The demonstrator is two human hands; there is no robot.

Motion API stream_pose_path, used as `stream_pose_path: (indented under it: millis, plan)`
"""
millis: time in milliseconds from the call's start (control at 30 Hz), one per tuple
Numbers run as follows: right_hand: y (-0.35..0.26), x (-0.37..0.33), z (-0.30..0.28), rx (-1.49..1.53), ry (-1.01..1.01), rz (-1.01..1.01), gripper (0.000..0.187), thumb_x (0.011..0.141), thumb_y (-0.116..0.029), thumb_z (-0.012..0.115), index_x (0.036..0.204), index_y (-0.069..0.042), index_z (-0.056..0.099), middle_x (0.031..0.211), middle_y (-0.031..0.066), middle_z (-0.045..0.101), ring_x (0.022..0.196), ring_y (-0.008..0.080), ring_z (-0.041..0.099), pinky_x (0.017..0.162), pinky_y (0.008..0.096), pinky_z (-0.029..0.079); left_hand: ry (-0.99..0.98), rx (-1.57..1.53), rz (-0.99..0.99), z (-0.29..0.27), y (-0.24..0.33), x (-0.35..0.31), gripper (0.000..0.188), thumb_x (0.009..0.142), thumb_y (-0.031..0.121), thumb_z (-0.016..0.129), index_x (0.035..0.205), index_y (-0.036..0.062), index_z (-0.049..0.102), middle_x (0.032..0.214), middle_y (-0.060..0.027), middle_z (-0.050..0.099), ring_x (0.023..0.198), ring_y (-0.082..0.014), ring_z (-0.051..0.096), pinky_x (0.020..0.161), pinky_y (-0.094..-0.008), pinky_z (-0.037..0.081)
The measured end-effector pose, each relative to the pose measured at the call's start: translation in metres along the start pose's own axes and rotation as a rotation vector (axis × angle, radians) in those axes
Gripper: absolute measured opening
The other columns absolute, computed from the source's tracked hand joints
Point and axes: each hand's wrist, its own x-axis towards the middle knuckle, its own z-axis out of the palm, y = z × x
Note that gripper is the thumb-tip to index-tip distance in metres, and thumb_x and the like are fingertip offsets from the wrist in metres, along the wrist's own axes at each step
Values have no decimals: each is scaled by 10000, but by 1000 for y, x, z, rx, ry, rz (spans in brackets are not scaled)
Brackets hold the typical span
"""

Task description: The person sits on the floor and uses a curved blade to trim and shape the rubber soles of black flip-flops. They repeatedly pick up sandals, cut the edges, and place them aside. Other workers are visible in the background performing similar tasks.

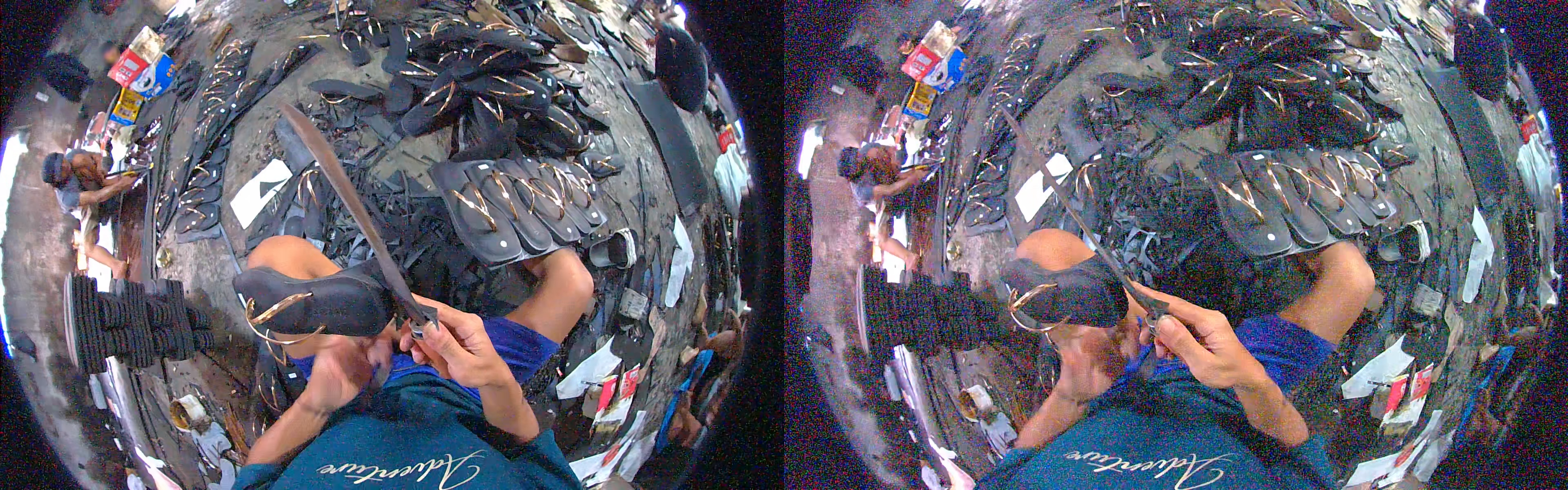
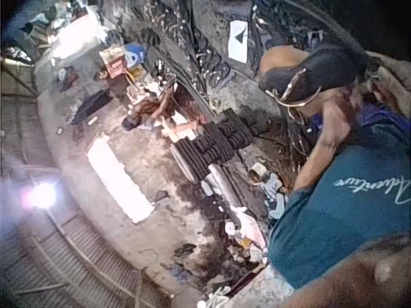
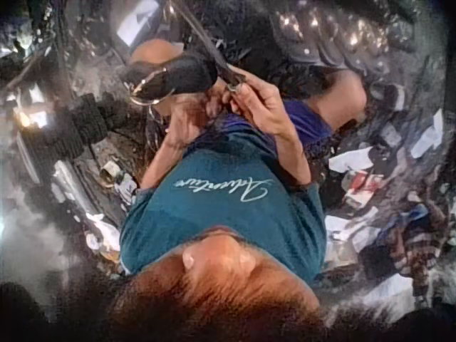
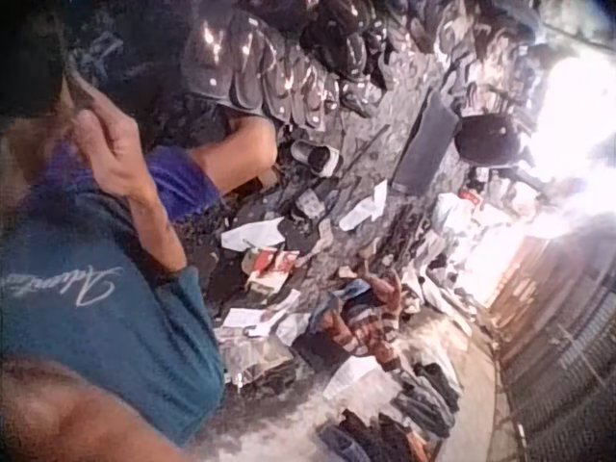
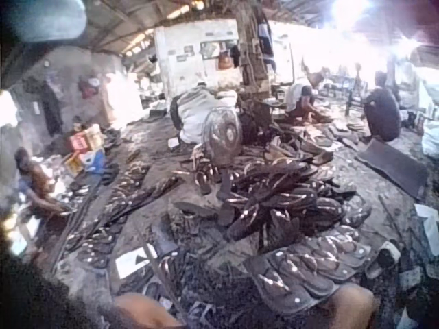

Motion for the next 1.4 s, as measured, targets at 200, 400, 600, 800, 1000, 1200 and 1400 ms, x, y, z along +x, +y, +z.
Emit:
stream_pose_path:
  millis: [200, 400, 600, 800, 1000, 1200, 1400]
  plan:
    - [25, -6, 2, -352, 512, -332, 393, 939, -202, 666, 1283, -27, 588, 845, 63, 670, 634, 84, 555, 613, 256, 491, 454, -364, 327, 41, 2, 88, 425, 945, 359, 661, 1269, 100, 564, 1210, -41, 646, 1107, -197, 637, 966, -372, 538]
    - [68, -66, 1, -741, 735, -239, 337, 840, -104, 747, 1157, -15, 676, 810, 93, 677, 575, 129, 576, 546, 273, 485, 486, -489, 310, 40, -4, 116, 352, 884, 346, 734, 1185, 176, 668, 1206, 11, 683, 1066, -193, 662, 938, -389, 541]
    - [75, -69, 5, -770, 710, -249, 325, 832, -103, 751, 1138, -14, 685, 908, 129, 716, 612, 164, 623, 571, 283, 514, 495, -490, 370, 44, 1, 118, 322, 905, 322, 717, 1163, 140, 652, 1171, -20, 694, 1052, -187, 681, 920, -353, 581]
    - [52, -60, 4, -954, 730, -341, 332, 819, -134, 771, 1121, -19, 691, 979, 143, 724, 743, 236, 692, 638, 327, 563, 455, -491, 271, 29, -10, 88, 350, 946, 313, 654, 1209, 85, 617, 1194, -57, 683, 1091, -210, 666, 954, -389, 565]
    - [18, -68, 14, -987, 677, -265, 288, 840, -95, 743, 1101, 14, 684, 899, 151, 706, 665, 215, 656, 580, 295, 525, 490, -534, 209, 29, -21, 67, 303, 956, 330, 612, 1167, 115, 652, 1099, -65, 718, 963, -226, 700, 851, -388, 593]
    - [7, -77, 18, -964, 607, -113, 295, 847, -161, 749, 1112, -44, 698, 869, 109, 711, 645, 210, 664, 578, 310, 536, 465, -479, 103, 21, -27, 46, 350, 972, 390, 555, 1169, 108, 620, 1049, -53, 712, 933, -222, 698, 855, -412, 573]
    - [5, -68, 18, -885, 459, -19, 287, 864, -147, 728, 1128, -42, 692, 798, 104, 685, 594, 188, 635, 550, 304, 516, 633, -309, 6, 18, -45, 21, 316, 969, 309, 575, 1125, 35, 609, 1018, -120, 702, 887, -218, 691, 814, -358, 577]
